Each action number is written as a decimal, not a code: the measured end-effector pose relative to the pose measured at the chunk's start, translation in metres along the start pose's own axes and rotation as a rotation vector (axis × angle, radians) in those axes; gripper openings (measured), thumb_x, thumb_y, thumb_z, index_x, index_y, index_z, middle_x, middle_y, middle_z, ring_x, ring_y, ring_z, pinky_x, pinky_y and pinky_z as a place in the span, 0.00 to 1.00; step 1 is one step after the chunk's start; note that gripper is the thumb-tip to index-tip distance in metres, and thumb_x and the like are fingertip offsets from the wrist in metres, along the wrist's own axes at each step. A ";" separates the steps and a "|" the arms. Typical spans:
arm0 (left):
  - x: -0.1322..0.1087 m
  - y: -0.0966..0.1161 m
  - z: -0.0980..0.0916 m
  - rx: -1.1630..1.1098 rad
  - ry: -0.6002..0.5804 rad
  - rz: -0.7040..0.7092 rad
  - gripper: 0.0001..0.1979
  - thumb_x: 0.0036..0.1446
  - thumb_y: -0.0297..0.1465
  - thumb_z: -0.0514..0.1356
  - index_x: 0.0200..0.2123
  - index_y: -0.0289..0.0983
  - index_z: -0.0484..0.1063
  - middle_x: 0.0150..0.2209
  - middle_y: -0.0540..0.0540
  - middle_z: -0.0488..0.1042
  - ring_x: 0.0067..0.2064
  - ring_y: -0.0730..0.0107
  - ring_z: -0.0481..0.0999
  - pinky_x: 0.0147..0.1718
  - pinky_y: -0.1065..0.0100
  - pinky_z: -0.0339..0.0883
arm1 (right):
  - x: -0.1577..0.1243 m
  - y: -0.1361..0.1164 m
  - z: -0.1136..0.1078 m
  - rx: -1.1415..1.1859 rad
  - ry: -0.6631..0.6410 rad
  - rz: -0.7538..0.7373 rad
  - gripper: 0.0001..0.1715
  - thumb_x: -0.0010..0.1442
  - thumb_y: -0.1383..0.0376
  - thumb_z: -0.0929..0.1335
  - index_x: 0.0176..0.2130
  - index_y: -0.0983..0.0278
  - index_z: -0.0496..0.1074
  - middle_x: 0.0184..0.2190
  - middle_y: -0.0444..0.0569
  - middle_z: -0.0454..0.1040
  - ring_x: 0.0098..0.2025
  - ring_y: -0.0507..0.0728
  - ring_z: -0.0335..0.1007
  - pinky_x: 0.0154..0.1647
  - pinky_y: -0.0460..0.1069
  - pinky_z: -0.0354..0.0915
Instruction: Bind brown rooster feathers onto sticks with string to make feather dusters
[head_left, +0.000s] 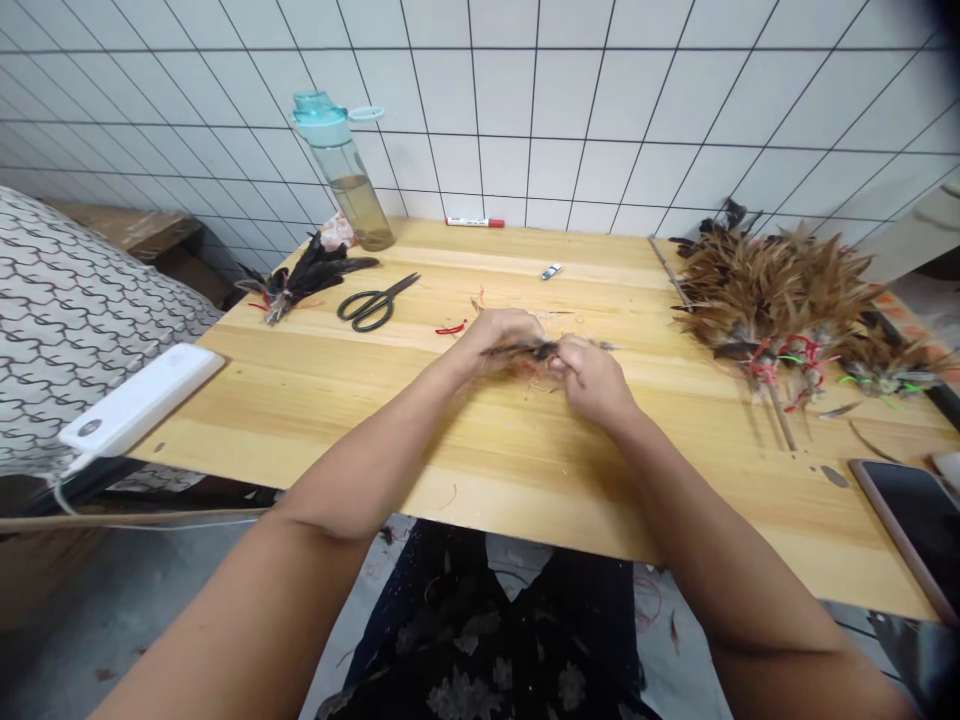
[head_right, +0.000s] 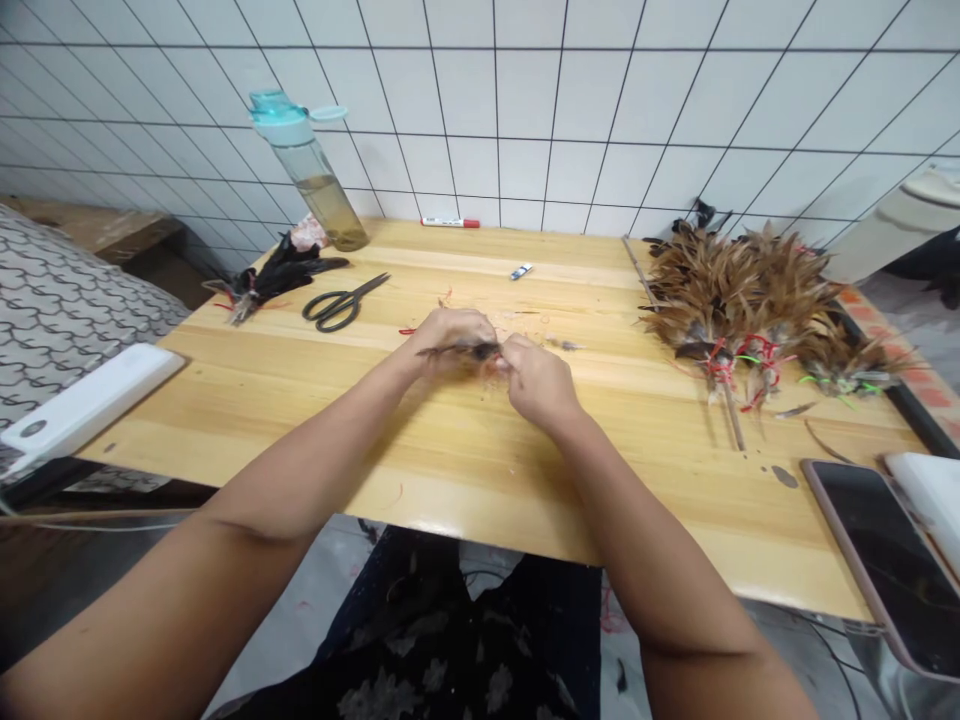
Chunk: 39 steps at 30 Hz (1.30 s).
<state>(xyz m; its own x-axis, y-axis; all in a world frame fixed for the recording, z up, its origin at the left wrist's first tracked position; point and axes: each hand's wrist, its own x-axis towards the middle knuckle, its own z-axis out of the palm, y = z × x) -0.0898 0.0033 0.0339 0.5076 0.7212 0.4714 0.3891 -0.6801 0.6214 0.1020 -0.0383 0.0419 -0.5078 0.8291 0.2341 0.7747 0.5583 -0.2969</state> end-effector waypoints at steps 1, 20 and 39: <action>0.000 0.000 0.004 -0.013 -0.004 -0.013 0.09 0.57 0.33 0.60 0.29 0.34 0.74 0.30 0.47 0.77 0.33 0.69 0.75 0.34 0.70 0.65 | 0.002 0.004 0.001 0.036 0.049 0.031 0.15 0.61 0.71 0.58 0.33 0.65 0.72 0.35 0.53 0.74 0.37 0.58 0.68 0.35 0.49 0.58; 0.003 0.009 -0.001 -0.011 0.002 0.010 0.08 0.58 0.31 0.58 0.29 0.34 0.73 0.30 0.47 0.76 0.33 0.70 0.73 0.36 0.69 0.65 | -0.002 0.003 0.004 -0.008 -0.061 -0.047 0.14 0.63 0.68 0.59 0.36 0.62 0.73 0.39 0.52 0.76 0.38 0.58 0.69 0.32 0.49 0.56; 0.007 0.034 0.019 0.480 -0.027 0.186 0.11 0.58 0.23 0.53 0.28 0.36 0.74 0.29 0.43 0.73 0.36 0.64 0.70 0.36 0.65 0.62 | -0.002 0.005 0.002 -0.274 -0.101 0.218 0.16 0.63 0.70 0.59 0.39 0.62 0.75 0.42 0.55 0.76 0.37 0.58 0.69 0.30 0.49 0.53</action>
<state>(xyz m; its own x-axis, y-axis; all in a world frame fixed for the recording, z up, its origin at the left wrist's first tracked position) -0.0585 -0.0174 0.0465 0.6190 0.5826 0.5267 0.5961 -0.7852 0.1679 0.1067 -0.0373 0.0380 -0.3438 0.9341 0.0962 0.9340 0.3508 -0.0676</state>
